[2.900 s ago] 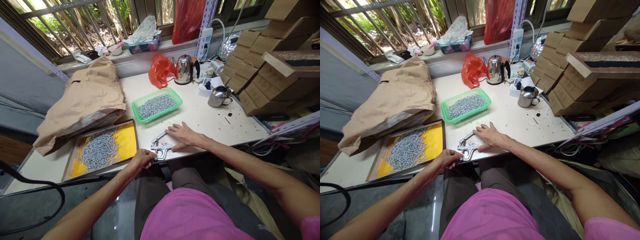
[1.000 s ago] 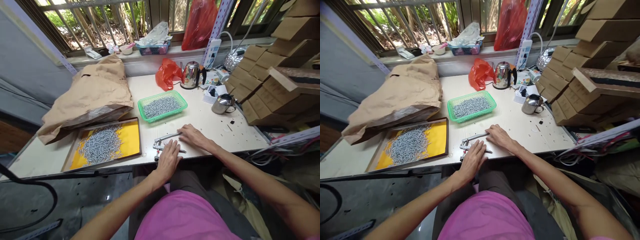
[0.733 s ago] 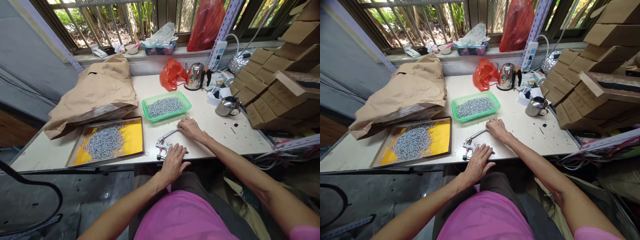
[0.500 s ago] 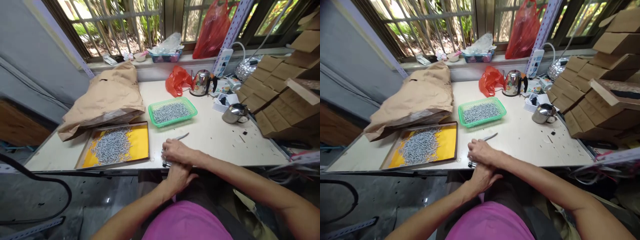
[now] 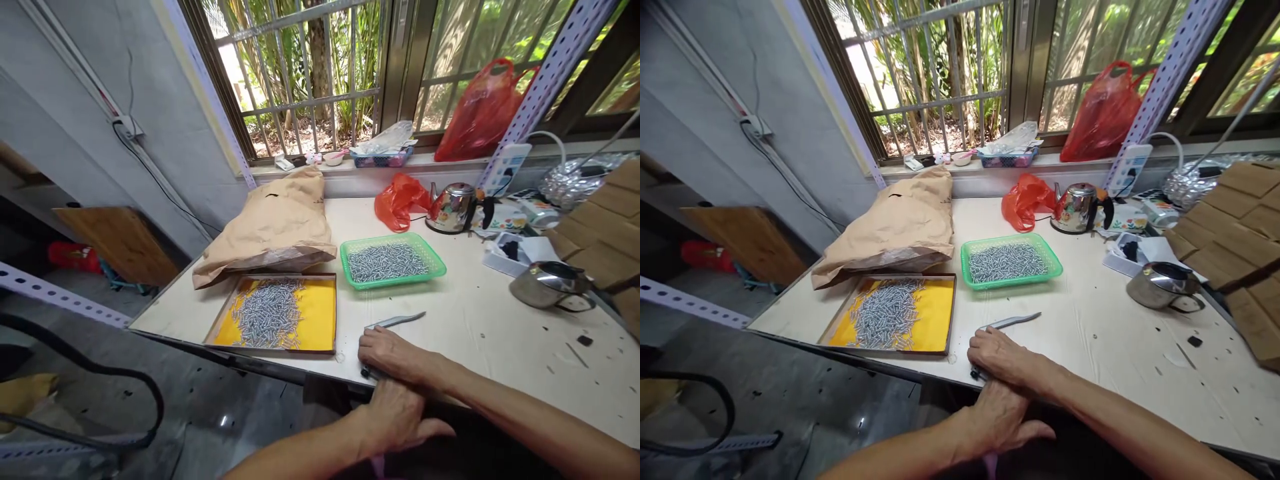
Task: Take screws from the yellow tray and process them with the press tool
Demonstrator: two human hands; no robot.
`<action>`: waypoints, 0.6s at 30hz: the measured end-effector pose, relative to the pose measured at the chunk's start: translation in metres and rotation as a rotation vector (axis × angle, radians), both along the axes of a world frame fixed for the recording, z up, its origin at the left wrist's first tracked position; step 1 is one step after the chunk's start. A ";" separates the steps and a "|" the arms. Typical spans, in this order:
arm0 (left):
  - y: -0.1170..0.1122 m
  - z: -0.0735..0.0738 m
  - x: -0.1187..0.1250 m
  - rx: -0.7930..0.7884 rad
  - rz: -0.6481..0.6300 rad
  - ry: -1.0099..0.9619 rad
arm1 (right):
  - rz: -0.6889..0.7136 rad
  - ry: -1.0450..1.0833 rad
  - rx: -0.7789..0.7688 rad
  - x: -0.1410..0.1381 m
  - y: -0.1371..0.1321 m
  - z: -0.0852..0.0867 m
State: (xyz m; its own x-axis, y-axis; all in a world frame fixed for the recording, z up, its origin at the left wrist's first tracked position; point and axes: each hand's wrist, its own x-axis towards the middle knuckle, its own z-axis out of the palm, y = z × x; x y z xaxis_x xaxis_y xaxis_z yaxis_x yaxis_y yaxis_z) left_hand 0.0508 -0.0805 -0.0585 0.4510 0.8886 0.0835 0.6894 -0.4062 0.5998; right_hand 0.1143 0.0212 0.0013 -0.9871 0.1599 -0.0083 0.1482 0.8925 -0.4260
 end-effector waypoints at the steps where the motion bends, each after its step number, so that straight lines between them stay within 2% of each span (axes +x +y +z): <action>1: 0.000 0.001 -0.001 0.010 -0.006 0.002 | -0.019 0.047 -0.080 -0.004 -0.002 0.001; 3: 0.000 0.003 -0.001 0.036 0.000 0.003 | -0.042 0.191 -0.211 -0.014 -0.006 0.007; 5: -0.001 0.007 0.000 0.073 0.000 -0.001 | -0.069 0.394 -0.223 -0.024 -0.007 0.021; 7: -0.001 0.012 -0.001 0.129 -0.017 0.007 | -0.170 0.618 -0.119 -0.029 0.001 0.042; 9: 0.004 0.019 -0.011 0.204 -0.003 0.042 | -0.361 0.776 0.034 -0.028 0.023 0.062; 10: 0.009 0.023 -0.021 0.243 0.044 0.067 | -0.475 0.807 0.110 -0.024 0.038 0.070; 12: 0.022 0.034 -0.052 0.298 0.226 0.140 | -0.668 0.790 0.221 -0.012 0.073 0.075; 13: 0.030 0.040 -0.072 0.307 0.368 0.191 | -0.720 0.755 0.255 -0.005 0.089 0.072; 16: 0.056 0.059 -0.140 0.265 0.664 0.467 | -0.725 0.592 0.298 0.015 0.117 0.053; 18: 0.070 0.068 -0.179 0.230 0.758 0.612 | -0.712 0.563 0.285 0.026 0.111 0.038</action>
State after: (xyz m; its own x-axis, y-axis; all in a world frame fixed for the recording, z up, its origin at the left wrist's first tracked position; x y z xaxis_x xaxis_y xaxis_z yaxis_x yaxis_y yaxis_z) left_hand -0.1279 -0.0105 0.0092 -0.2048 0.9509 0.2322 0.9783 0.2065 0.0174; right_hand 0.1402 0.1323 0.0388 -0.5038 0.6478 0.5714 0.5367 0.7530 -0.3806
